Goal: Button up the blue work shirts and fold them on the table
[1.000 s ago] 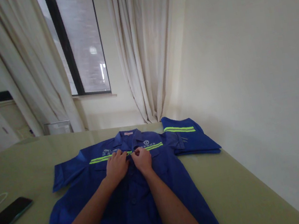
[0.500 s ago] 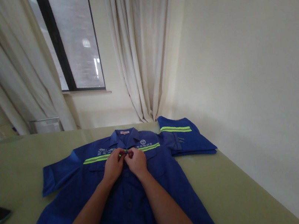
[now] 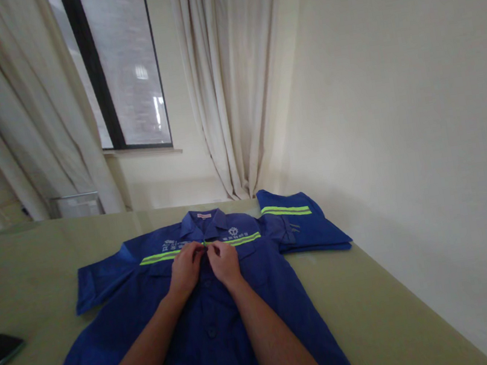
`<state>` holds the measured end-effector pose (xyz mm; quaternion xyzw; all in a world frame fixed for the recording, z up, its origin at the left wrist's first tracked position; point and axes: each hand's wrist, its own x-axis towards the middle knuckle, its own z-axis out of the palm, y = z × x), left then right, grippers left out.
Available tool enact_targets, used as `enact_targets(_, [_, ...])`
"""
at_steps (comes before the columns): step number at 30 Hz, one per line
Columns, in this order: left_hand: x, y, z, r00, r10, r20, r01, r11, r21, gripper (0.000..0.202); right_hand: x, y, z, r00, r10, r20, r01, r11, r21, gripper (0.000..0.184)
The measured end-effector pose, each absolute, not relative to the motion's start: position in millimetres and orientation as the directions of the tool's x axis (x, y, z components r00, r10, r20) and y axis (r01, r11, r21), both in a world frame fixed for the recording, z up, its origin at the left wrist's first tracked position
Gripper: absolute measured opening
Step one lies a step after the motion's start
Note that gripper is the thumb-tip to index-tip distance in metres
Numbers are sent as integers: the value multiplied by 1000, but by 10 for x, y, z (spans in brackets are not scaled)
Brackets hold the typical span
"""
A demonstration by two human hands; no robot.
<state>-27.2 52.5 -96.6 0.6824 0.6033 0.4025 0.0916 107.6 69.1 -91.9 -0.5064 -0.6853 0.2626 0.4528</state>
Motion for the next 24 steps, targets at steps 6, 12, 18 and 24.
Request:
enact_targets(6, [-278,529,-974,-81,910,407,723,-227,652,17,1088,729,-924,-73,920,385,395,381,-836,10])
enact_targets(12, [-317,555,-950,-100,921,376,662,-221,716,18,1088,725,-921,-45,910,412,439,388,-810,5])
enact_targets(18, [-362,603,-937,-62,935,348,631,-234,740,14,1100,789,-942,-11,942,337,353,319,-880,5])
enact_targets(24, [-315,473,-861,65,926,371,725,-299,620,23,1108,930,-984,-3,991,137,260,133,-957,13])
